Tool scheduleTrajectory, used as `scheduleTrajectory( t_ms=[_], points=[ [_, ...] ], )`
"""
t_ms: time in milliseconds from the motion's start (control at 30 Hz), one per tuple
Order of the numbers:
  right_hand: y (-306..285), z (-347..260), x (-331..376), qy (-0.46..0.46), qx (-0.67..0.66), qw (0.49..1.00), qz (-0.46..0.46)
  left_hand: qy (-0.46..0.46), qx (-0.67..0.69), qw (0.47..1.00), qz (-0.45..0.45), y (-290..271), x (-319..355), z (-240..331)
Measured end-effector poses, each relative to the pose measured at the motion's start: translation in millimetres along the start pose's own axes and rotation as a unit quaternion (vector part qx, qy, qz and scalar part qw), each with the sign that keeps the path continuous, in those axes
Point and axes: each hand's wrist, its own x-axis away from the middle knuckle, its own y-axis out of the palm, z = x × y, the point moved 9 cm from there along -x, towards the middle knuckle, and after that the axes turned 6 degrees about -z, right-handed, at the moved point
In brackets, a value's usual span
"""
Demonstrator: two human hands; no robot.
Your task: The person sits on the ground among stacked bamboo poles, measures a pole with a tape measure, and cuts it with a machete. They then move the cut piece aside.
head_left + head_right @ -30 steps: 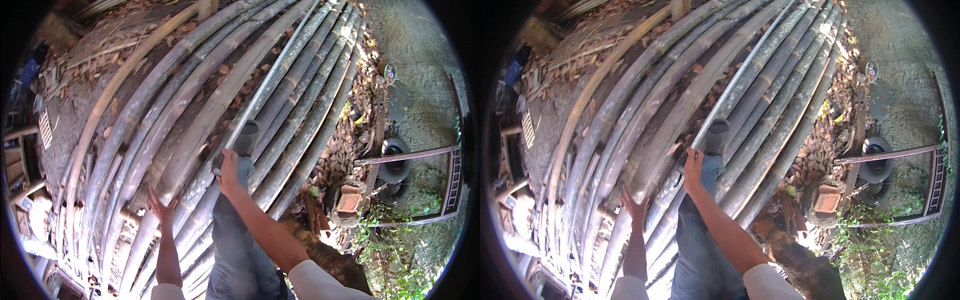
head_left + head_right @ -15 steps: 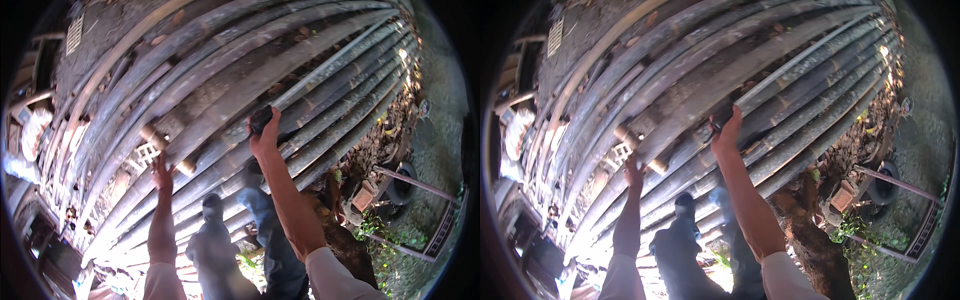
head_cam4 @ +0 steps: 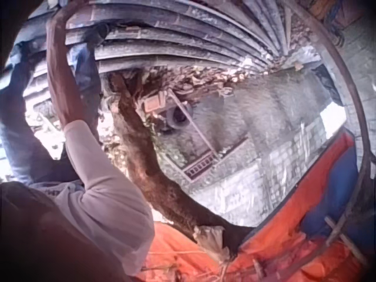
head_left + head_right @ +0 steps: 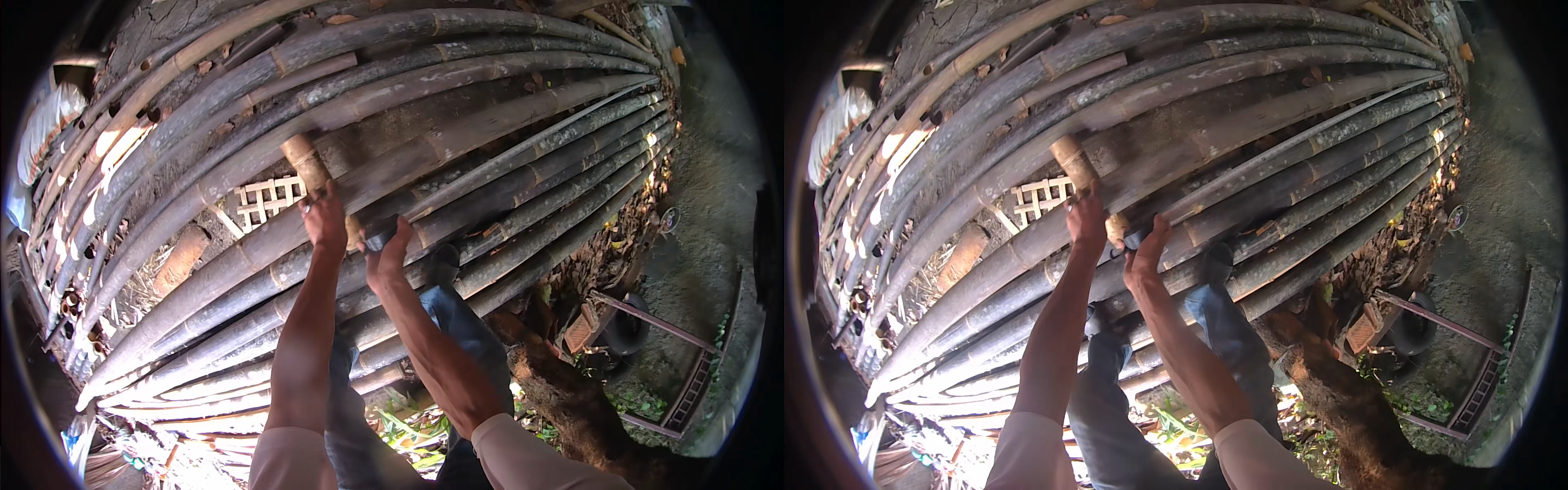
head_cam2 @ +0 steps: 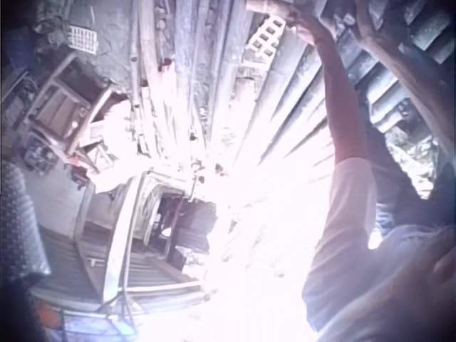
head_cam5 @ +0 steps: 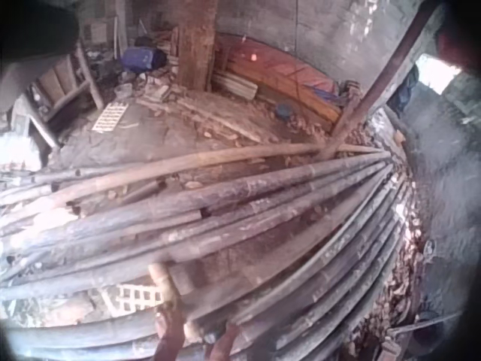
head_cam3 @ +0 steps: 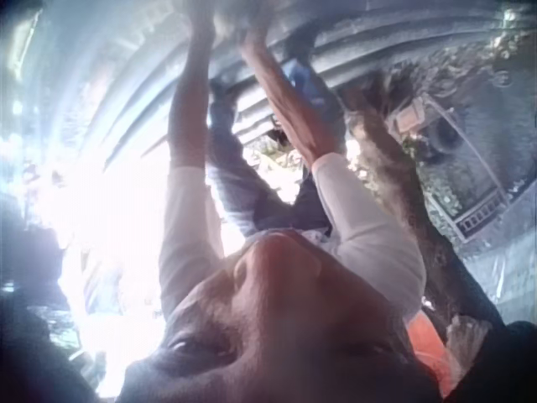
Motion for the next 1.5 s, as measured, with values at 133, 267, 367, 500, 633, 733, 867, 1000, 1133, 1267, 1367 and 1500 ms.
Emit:
scheduleTrajectory(
  t_ms=[133,267,367,500,633,733,867,1000,1133,1267,1367,1500],
  points=[
    [-8.5,70.6,48.3,-0.005,0.058,0.998,0.033,0.037,0.17,0.985,-0.019,-12.4,2.4,-51.6],
    [15.6,115.0,87.0,-0.004,0.079,0.997,0.01,0.046,0.356,0.929,0.087,-39.7,67.2,-152.7],
    [17.4,151.7,86.5,0.006,0.078,0.997,0.001,0.046,0.416,0.9,0.123,-15.9,115.8,-230.7],
    [56.0,172.6,95.2,-0.009,0.079,0.996,-0.038,-0.061,0.607,0.792,0.032,-1.3,159.1,-261.8],
    [67.8,205.8,77.9,0.007,0.088,0.993,-0.084,0.003,0.569,0.817,0.094,-9.6,169.1,-242.0],
    [71.8,208.9,82.6,0.005,0.071,0.994,-0.085,0.028,0.513,0.853,0.094,-21.8,167.5,-223.5],
    [66.7,210.5,82.9,0.008,0.056,0.996,-0.076,0.087,0.403,0.91,0.036,-27.5,142.6,-216.7],
    [60.8,221.5,61.7,-0.021,0.062,0.995,-0.079,0.115,0.334,0.934,0.042,-48.8,108.5,-209.2],
    [66.3,214.9,59.4,-0.09,0.076,0.989,-0.088,0.155,0.271,0.946,0.085,-51.5,93.1,-200.7],
    [68.3,224.9,51.4,-0.081,0.019,0.988,-0.131,0.213,0.294,0.931,0.034,-45.5,75.5,-165.3],
    [70.2,226.1,53.5,-0.117,-0.006,0.98,-0.16,0.214,0.277,0.937,-0.003,-40.6,77.3,-142.3],
    [68.1,220.0,54.1,-0.127,-0.021,0.979,-0.155,0.222,0.219,0.949,-0.037,-46.5,93.6,-112.0]
  ],
)
